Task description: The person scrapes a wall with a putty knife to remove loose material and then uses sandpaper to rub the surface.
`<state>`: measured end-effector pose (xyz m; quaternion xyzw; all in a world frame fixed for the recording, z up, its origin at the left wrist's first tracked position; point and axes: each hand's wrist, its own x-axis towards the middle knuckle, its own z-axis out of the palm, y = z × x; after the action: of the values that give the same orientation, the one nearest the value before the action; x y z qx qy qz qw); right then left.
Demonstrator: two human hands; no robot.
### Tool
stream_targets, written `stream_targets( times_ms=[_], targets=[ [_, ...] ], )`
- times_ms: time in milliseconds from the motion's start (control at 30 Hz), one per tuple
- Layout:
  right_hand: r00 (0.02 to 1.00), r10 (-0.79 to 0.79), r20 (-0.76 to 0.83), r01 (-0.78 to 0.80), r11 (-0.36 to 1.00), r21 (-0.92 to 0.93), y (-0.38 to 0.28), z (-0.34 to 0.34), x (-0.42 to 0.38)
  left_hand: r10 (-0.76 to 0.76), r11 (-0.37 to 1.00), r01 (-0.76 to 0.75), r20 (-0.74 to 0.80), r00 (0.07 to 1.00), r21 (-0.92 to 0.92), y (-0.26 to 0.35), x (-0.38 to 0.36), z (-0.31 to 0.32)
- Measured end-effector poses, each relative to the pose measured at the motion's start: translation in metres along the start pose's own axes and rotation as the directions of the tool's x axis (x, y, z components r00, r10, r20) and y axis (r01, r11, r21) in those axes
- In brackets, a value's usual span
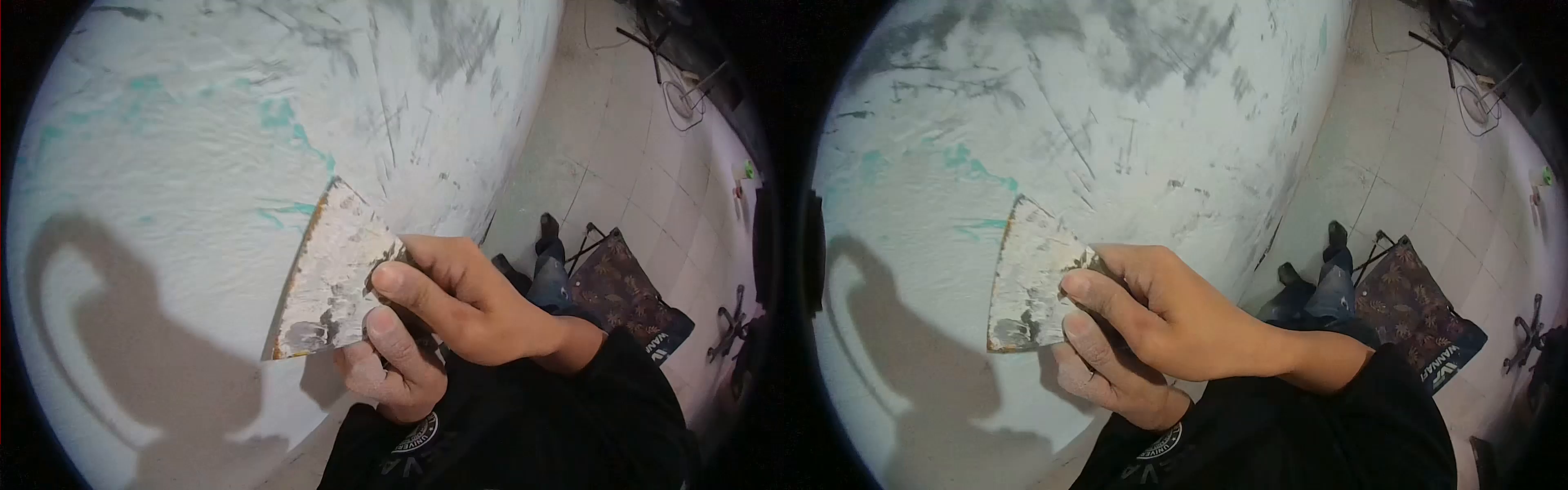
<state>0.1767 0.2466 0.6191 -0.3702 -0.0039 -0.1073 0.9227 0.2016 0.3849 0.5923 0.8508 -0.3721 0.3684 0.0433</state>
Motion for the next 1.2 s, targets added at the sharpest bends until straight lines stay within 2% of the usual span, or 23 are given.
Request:
stream_targets(
  times_ms=[33,100,167,200,233,300,433,467,500,567,667,733,767,800,833,867,900,933,967,1033,1067,1133,1200],
  targets=[
    [1.0,0.01,-0.005,-0.009,1.0,0.011,0.002,-0.001,-0.005,0.003,1.0,-0.003,-0.033,0.999,-0.002,0.001,-0.002,0.002],
    [0.999,-0.003,-0.036,0.001,1.0,-0.031,0.005,0.0,-0.016,0.0,0.961,-0.045,-0.16,0.987,-0.274,-0.01,-0.014,0.014],
    [1.0,-0.01,0.0,0.01,0.999,-0.03,-0.001,-0.002,-0.006,-0.02,0.906,-0.098,-0.271,0.962,-0.412,-0.01,-0.01,0.021],
    [1.0,0.01,0.024,-0.01,1.0,-0.009,-0.002,-0.002,-0.003,-0.11,0.929,0.049,-0.147,0.983,-0.368,-0.003,-0.003,0.01],
    [0.998,0.04,0.045,-0.041,0.999,0.021,0.0,-0.001,-0.004,0.023,0.996,-0.036,-0.151,0.988,-0.079,0.001,0.001,0.011],
    [0.999,-0.018,-0.029,0.019,1.0,0.013,-0.003,0.003,-0.012,0.289,0.831,-0.169,-0.151,0.946,0.529,0.01,0.011,0.012],
    [0.996,-0.086,-0.009,0.085,0.991,-0.106,-0.002,-0.002,-0.005,0.301,0.927,-0.22,-0.249,0.921,0.304,0.005,0.01,0.017],
    [0.999,0.025,0.025,-0.022,0.993,-0.113,-0.006,-0.004,-0.004,-0.105,0.963,0.026,-0.284,0.953,-0.269,0.012,0.008,0.012],
    [0.988,0.143,0.056,-0.136,0.984,-0.117,-0.007,-0.004,-0.005,-0.075,0.979,0.032,-0.208,0.975,-0.203,0.011,0.003,0.005],
    [0.996,0.089,-0.001,-0.089,0.994,-0.065,-0.003,0.003,-0.018,-0.014,0.998,0.011,-0.052,0.999,-0.068,0.008,-0.008,-0.01],
    [0.989,-0.149,0.007,0.147,0.964,-0.221,0.003,-0.001,-0.034,-0.031,0.955,-0.03,-0.199,0.98,-0.295,-0.001,-0.015,0.002],
    [0.994,0.084,0.064,-0.066,0.969,-0.238,-0.001,-0.017,-0.052,-0.076,0.858,-0.012,-0.149,0.986,-0.514,-0.006,-0.011,-0.002],
    [0.97,0.224,0.091,-0.186,0.933,-0.309,0.004,-0.037,-0.061,-0.174,0.675,0.177,0.077,0.982,-0.716,-0.004,-0.02,-0.011],
    [0.978,0.207,0.004,-0.169,0.809,-0.563,0.002,-0.047,-0.067,-0.263,0.439,0.39,0.3,0.917,-0.809,-0.002,-0.03,-0.02],
    [0.984,0.163,-0.074,-0.16,0.616,-0.771,0.0,-0.056,-0.072,-0.352,0.393,0.456,0.328,0.877,-0.798,-0.006,-0.041,-0.017],
    [0.985,0.157,-0.074,-0.155,0.6,-0.785,0.003,-0.07,-0.08,-0.435,0.338,0.513,0.353,0.829,-0.789,-0.009,-0.049,-0.01],
    [0.987,-0.003,-0.16,-0.155,0.237,-0.959,0.008,-0.087,-0.09,-0.439,0.326,0.504,0.344,0.83,-0.8,-0.015,-0.057,-0.001],
    [0.968,-0.182,-0.172,-0.202,-0.159,-0.966,0.009,-0.09,-0.097,-0.391,0.452,0.479,0.315,0.865,-0.753,-0.021,-0.06,0.005],
    [0.969,-0.185,-0.166,-0.199,-0.176,-0.964,0.008,-0.083,-0.098,-0.375,0.368,0.535,0.405,0.834,-0.76,-0.016,-0.06,0.003],
    [0.934,-0.352,-0.065,-0.03,0.104,-0.994,0.013,-0.055,-0.095,-0.334,0.204,0.651,0.574,0.748,-0.731,-0.003,-0.046,-0.006],
    [0.951,-0.31,-0.002,0.083,0.259,-0.962,0.019,-0.042,-0.097,-0.272,0.105,0.659,0.616,0.739,-0.745,0.002,-0.043,-0.005],
    [0.943,-0.331,0.026,0.127,0.286,-0.95,0.034,-0.015,-0.1,-0.208,-0.01,0.656,0.643,0.737,-0.755,0.009,-0.038,-0.005],
    [0.935,-0.35,0.051,0.168,0.311,-0.936,0.033,-0.004,-0.097,-0.213,-0.266,0.631,0.683,0.698,-0.728,0.016,-0.029,-0.007]
  ],
)
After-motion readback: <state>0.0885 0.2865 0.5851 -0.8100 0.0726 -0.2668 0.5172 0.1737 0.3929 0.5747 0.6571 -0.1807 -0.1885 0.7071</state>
